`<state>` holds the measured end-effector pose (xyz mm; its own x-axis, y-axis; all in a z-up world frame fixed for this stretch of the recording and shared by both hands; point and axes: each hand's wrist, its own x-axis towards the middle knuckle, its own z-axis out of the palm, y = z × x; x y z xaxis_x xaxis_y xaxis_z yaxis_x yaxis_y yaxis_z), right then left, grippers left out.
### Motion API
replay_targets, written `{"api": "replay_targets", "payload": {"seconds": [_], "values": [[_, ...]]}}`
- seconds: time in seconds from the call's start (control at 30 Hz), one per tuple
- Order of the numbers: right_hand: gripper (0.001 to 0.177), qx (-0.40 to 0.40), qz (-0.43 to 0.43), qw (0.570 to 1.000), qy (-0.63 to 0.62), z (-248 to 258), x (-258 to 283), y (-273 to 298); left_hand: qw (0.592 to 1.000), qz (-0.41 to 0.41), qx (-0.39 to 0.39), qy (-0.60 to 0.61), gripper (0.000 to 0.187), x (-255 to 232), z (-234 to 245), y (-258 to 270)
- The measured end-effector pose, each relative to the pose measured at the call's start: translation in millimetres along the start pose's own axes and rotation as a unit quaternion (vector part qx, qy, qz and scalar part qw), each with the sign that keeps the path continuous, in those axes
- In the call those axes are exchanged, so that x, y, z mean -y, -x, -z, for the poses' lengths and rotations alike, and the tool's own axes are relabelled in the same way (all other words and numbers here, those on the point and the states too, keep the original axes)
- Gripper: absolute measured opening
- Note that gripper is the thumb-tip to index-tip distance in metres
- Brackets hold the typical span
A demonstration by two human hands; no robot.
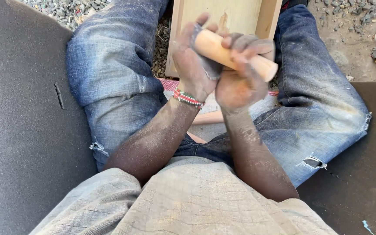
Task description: Sanding a small wooden furniture component by hand using sandpaper
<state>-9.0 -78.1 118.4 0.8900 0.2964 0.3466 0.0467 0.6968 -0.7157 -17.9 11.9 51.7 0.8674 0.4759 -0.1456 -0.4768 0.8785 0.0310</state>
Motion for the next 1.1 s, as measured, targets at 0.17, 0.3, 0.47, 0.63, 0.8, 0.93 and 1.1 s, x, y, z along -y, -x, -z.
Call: {"api": "replay_targets", "payload": {"seconds": [0.17, 0.3, 0.47, 0.63, 0.8, 0.93, 1.1], "values": [[0.012, -0.017, -0.046, 0.993, -0.107, 37.0, 15.5, -10.2, 0.994, 0.07, 0.019, -0.077, 0.038, 3.3, -12.6, 13.4], [0.01, -0.015, -0.081, 0.978, -0.189, 58.0, 13.3, -15.3, 0.989, 0.104, 0.028, -0.104, 0.042, -2.5, -18.7, 15.2], [0.015, 0.055, -0.17, 0.951, -0.252, 73.8, 18.6, -25.7, 0.952, 0.144, 0.094, -0.254, 0.047, -14.8, -28.6, 9.0], [0.018, 0.018, -0.223, 0.954, -0.201, 105.2, 11.9, -40.3, 0.955, 0.158, 0.082, -0.236, 0.048, 4.5, -12.5, 9.6], [0.009, -0.133, -0.17, 0.967, 0.135, 82.0, 17.3, -30.9, 0.908, 0.165, 0.111, -0.368, 0.048, 14.8, -13.3, 17.5], [0.009, 0.001, 0.071, 0.882, 0.465, 69.5, 17.6, -24.0, 0.917, 0.11, 0.109, -0.367, 0.047, 26.1, 6.9, 16.2], [0.012, -0.007, 0.19, 0.86, 0.474, 60.2, 12.3, -28.5, 0.608, -0.153, 0.205, -0.752, 0.048, 43.4, 46.0, 9.1]]}}
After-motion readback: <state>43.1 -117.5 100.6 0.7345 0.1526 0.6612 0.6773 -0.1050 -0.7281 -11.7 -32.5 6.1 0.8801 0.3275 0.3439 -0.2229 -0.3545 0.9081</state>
